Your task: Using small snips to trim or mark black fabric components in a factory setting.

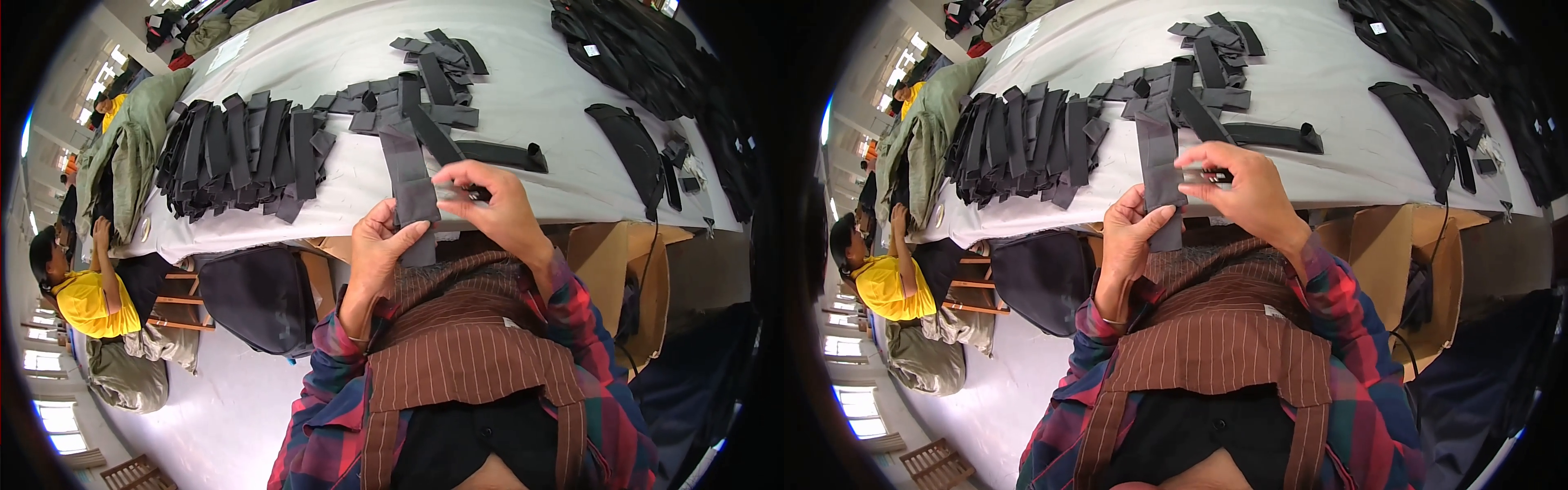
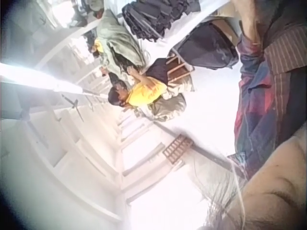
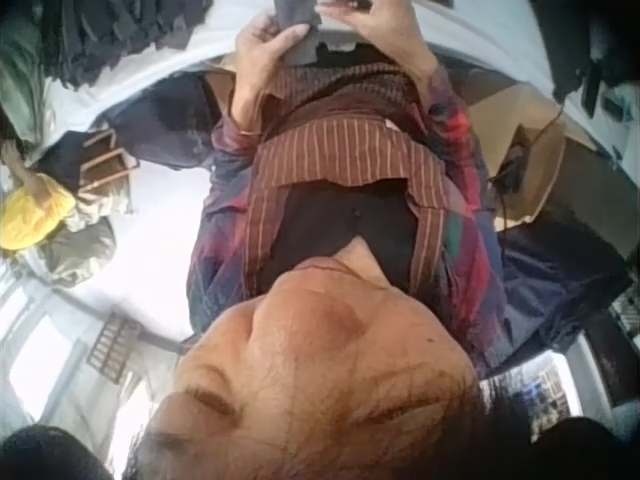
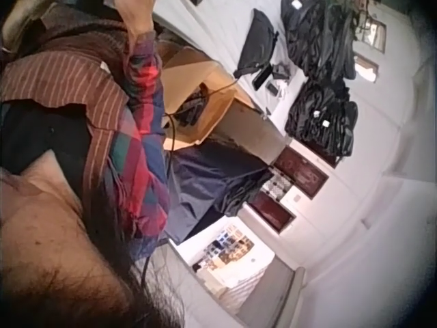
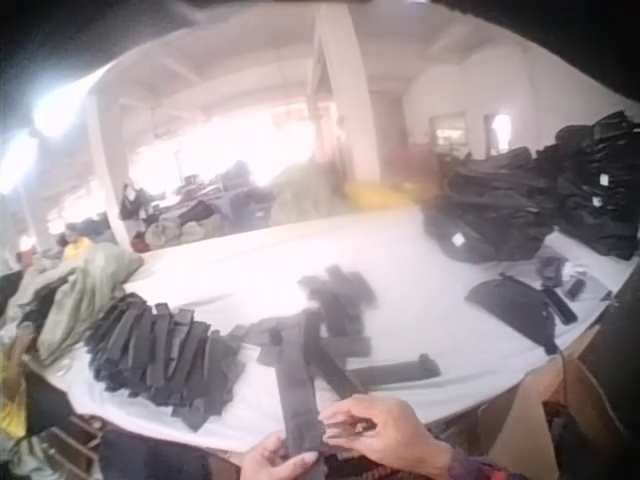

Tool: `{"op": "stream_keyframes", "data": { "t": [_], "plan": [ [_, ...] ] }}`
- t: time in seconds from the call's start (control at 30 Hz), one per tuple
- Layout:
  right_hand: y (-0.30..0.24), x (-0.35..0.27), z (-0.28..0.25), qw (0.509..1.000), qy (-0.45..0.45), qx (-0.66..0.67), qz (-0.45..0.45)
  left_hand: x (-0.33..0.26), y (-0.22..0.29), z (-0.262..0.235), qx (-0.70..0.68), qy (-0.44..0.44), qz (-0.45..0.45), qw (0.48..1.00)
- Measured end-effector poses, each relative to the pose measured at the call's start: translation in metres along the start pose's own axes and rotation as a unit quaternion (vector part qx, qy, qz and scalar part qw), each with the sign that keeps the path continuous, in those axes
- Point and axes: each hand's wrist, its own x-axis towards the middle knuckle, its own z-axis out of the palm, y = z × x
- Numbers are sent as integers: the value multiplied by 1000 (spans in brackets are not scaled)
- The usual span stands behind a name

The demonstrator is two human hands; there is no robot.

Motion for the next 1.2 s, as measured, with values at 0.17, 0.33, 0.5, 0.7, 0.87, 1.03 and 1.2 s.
{"op": "stream_keyframes", "data": {
  "t": [0.17, 0.33, 0.5, 0.7, 0.87, 1.03, 1.2],
  "plan": [
    [-6, -8, 6, 998, -62, 9, 23, 0, -3, -1, -25, -6, 32, 999],
    [-4, -11, 16, 999, -40, -4, 21, -4, -5, -6, -19, 3, 60, 998],
    [-6, -11, 11, 999, -49, 4, 17, -6, -3, -6, -1, 0, 79, 997],
    [-6, -11, 0, 998, -3, 47, 31, -6, -2, -5, -5, 21, 85, 996],
    [-5, -12, -10, 998, -54, -25, 15, -6, -3, -8, 0, 26, 81, 996],
    [0, -12, -8, 998, -46, -43, -27, -5, -2, -5, -3, 31, 80, 996],
    [3, -13, -10, 992, -54, -101, -56, -5, -1, -4, 2, 30, 91, 995]
  ]
}}
